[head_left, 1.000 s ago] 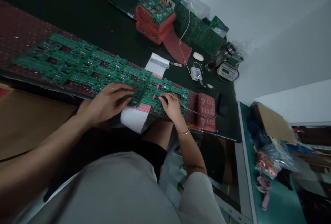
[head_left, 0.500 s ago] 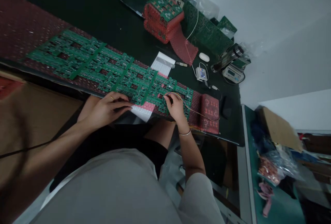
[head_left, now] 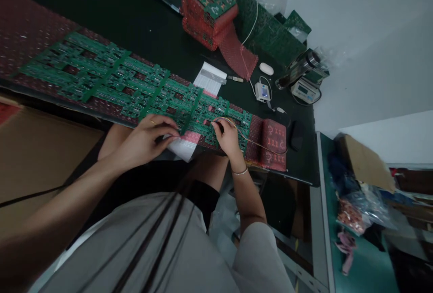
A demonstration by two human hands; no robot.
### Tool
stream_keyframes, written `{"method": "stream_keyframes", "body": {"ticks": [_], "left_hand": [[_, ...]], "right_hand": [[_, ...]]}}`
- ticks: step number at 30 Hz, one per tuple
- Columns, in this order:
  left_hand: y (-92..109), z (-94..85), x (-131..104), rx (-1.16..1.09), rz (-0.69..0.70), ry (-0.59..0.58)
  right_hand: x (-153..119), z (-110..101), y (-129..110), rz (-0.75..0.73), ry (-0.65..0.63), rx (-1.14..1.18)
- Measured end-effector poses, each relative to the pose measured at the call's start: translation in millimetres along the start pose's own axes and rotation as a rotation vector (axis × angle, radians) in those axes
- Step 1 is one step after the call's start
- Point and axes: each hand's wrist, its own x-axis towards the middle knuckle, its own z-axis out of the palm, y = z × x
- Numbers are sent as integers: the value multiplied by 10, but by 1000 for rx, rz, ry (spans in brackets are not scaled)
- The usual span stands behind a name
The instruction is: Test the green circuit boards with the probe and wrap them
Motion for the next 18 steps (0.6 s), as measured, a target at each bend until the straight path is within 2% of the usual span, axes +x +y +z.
{"method": "stream_keyframes", "body": {"ticks": [3, 6, 10, 13, 18], "left_hand": [[219, 175, 327, -72, 104, -58], [330, 431, 581, -64, 123, -114], [328, 668, 694, -24, 105, -143], [314, 724, 695, -1, 87, -135], [359, 722, 722, 37, 92, -124]], "right_hand": [[-1, -32, -12, -10, 104, 24], [0, -61, -9, 2, 191, 81], [5, -66, 10, 26, 162, 113], [7, -58, 21, 44, 155, 111], [14, -57, 21, 60, 149, 122]]}}
